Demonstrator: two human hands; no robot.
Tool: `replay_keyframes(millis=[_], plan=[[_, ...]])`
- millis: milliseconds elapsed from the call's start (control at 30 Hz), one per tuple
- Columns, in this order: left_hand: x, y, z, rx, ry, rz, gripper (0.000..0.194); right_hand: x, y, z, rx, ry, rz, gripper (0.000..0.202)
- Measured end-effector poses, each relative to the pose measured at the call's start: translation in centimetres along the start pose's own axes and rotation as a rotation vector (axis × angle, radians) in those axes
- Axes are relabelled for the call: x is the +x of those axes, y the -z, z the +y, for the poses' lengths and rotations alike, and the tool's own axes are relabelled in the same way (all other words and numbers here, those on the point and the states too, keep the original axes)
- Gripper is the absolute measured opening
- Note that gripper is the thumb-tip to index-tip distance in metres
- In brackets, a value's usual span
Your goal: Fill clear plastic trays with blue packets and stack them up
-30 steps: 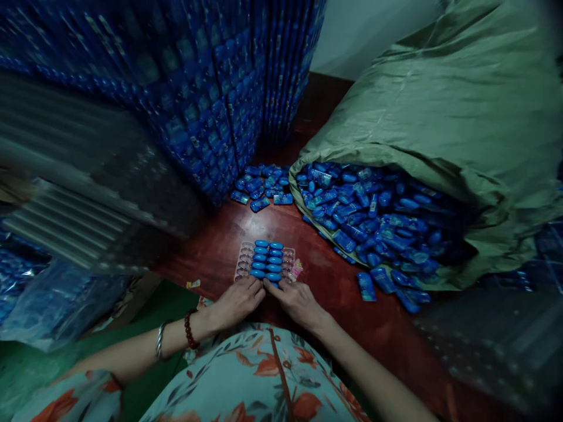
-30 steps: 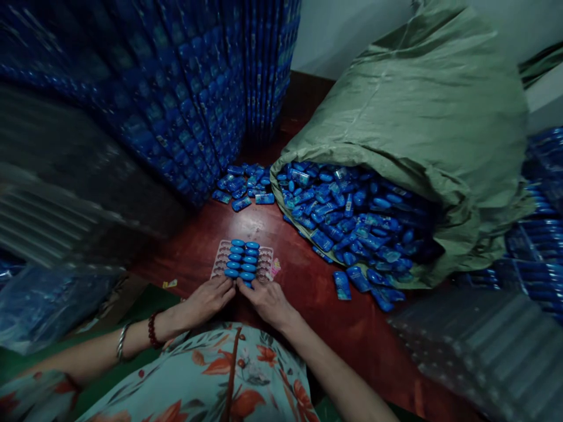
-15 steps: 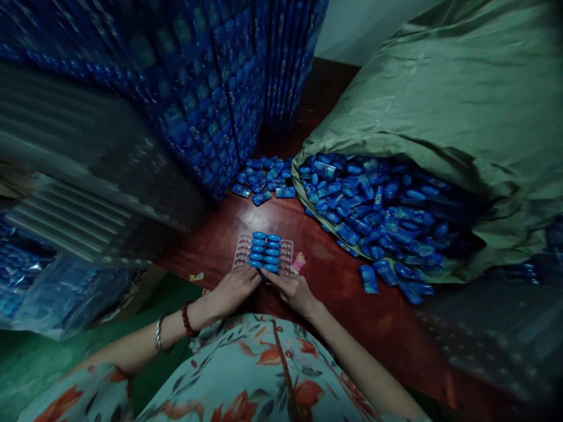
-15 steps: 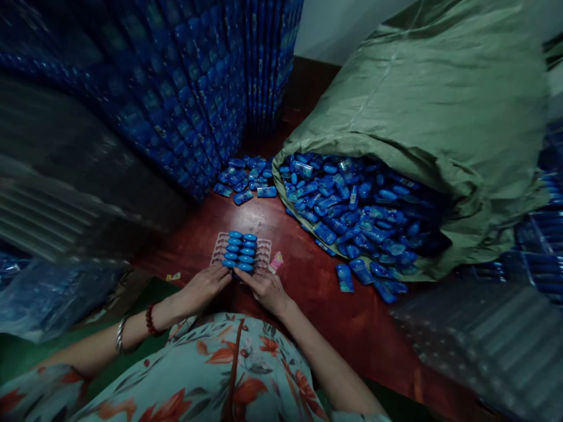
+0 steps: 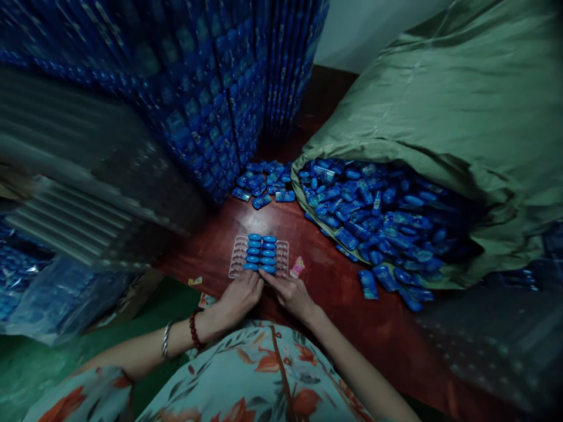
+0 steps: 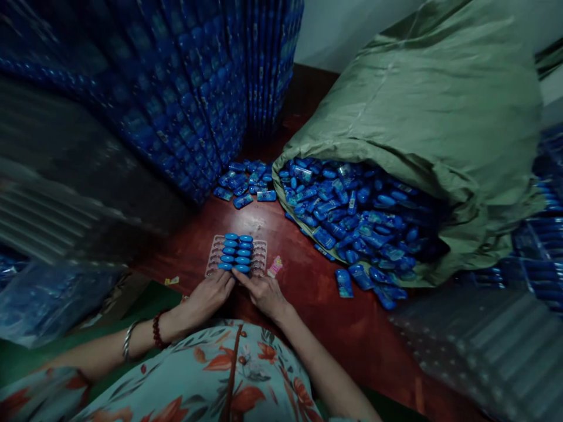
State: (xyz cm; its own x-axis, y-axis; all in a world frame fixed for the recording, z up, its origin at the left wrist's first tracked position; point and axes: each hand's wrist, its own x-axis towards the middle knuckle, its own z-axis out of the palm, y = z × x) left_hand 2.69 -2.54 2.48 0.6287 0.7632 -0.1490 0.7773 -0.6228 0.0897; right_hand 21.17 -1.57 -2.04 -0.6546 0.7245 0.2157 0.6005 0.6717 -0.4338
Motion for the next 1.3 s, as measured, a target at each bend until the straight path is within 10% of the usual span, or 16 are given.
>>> replay_keyframes(millis=[233,467,600,800,1000,1300], plan=[[0.4,2.9,-5.0,-0.31,0.004,0.342,0.018,3.4,4.1,4.0,-0.049,-0.21,0.24,0.045],[13.6,3.3,-12.4,-0.321,0.452,0.305,0.027,16.7,6.5,10.2,-0.514,-0.555,-0.046,0.049],[17.3,1.6,-13.1,-0.323,0.494,0.303,0.03,17.6,5.1,10.3,-0.521,-0.582,-0.092,0.035],[13.0,0.6,-13.0,-0.446,0.361,0.313,0.021,10.7,5.2,9.7,-0.402,-0.58,-0.13,0.036],[3.9,-1.4,-12.7,-0.759,0.461,0.542,0.032,3.0,3.6,8.5,-0.037,-0.625,0.201,0.039],[-0.5,-1.8,-10.0,-1.141,0.704,0.661,0.041,2.2,2.8,6.2,0.697,-0.843,0.487,0.049]])
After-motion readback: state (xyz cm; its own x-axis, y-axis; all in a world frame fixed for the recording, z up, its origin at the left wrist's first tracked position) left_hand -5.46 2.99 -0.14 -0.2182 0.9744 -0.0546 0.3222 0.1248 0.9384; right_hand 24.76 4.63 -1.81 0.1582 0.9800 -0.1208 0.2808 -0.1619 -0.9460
